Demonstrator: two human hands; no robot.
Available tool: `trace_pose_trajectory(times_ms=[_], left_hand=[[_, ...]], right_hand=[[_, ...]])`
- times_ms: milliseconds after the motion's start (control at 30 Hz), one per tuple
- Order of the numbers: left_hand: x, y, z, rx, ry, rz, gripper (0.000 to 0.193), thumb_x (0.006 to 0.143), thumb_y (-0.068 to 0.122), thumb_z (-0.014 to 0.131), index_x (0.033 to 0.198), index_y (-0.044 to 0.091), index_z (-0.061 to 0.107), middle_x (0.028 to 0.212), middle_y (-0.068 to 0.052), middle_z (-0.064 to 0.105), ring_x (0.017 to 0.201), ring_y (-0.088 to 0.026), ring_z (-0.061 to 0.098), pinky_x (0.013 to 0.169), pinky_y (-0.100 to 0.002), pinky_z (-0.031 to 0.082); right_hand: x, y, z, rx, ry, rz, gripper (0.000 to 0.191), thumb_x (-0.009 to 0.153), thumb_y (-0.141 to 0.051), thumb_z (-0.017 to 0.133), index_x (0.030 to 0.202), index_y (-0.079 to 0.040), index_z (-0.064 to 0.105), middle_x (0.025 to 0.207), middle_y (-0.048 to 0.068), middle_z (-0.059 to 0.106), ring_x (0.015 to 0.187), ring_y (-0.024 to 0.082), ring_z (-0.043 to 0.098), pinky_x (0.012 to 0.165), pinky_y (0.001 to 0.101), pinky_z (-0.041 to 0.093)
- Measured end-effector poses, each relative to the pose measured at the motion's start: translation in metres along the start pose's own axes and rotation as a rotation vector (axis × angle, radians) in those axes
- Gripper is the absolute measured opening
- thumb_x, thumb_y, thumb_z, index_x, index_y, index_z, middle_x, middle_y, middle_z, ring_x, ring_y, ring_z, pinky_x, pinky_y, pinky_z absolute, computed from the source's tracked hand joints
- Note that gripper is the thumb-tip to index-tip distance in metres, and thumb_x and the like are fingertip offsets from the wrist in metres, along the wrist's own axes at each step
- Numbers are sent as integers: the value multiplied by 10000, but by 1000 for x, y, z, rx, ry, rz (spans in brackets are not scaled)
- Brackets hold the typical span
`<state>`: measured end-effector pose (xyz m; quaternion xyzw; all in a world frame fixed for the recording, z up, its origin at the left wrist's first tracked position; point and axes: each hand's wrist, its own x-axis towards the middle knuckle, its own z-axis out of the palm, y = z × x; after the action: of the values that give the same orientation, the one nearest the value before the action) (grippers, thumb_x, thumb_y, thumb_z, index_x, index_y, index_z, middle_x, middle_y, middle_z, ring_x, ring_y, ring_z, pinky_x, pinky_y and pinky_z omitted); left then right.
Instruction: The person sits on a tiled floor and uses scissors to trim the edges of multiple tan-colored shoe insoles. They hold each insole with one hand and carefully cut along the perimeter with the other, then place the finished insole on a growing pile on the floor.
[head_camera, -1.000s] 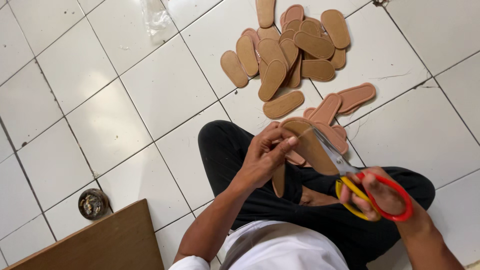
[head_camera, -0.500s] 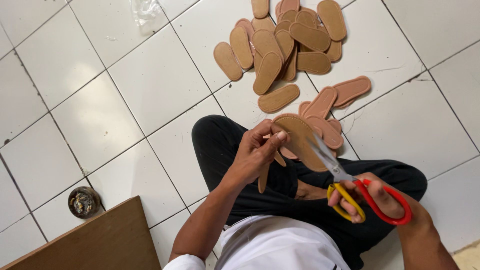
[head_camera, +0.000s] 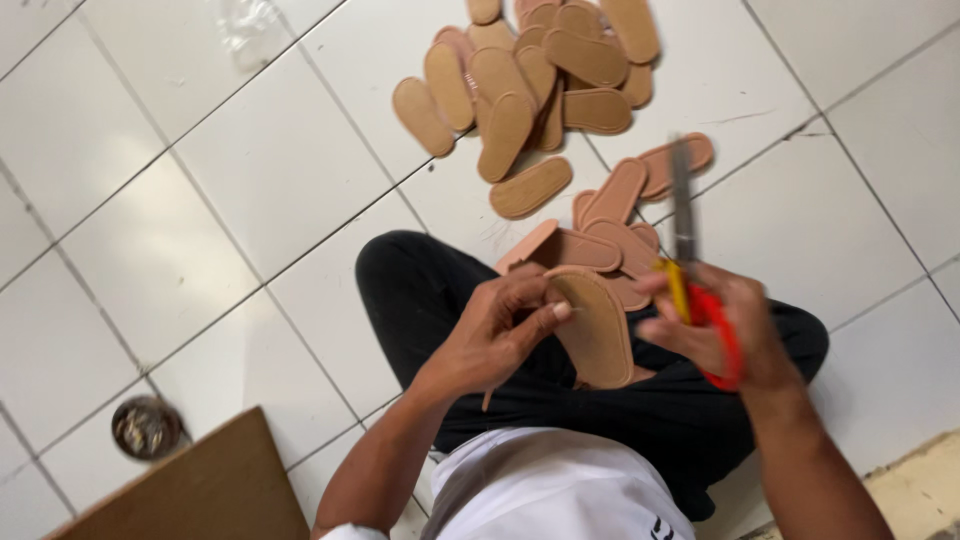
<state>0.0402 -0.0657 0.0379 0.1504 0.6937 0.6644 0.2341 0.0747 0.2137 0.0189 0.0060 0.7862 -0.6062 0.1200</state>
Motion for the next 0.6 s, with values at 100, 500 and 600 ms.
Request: trace_pose_trajectory(times_ms=[100,500,600], left_hand=[[7,5,11,46,-66,-84,242,1020,212,658,883,14,631,797,7,506,656,-69,442,546,-273,380],[30,-7,-9,-230,38,-248,224,1017,216,615,888,45,682,800,54,659,754,-20,558,686,-206,479],[32,-6,-10,-167,19,-255,253,1028,224,631,866,34,673,789,35,666,752,-37,551,695,-219,475]], right_hand=[[17,-7,17,-56,7,-179,148,882,-54,805,1008,-28,733,693,5,626,628,83,573,588,234,488],[-19,17,-33,-527,354,59,177,940,-209,798,954,-54,713,682,62,598,495,145,555,478,288,448],[-28,10,-44,-742,39,37,529,622,-377,905,958,-20,706,674,67,638,561,181,607,535,315,517]])
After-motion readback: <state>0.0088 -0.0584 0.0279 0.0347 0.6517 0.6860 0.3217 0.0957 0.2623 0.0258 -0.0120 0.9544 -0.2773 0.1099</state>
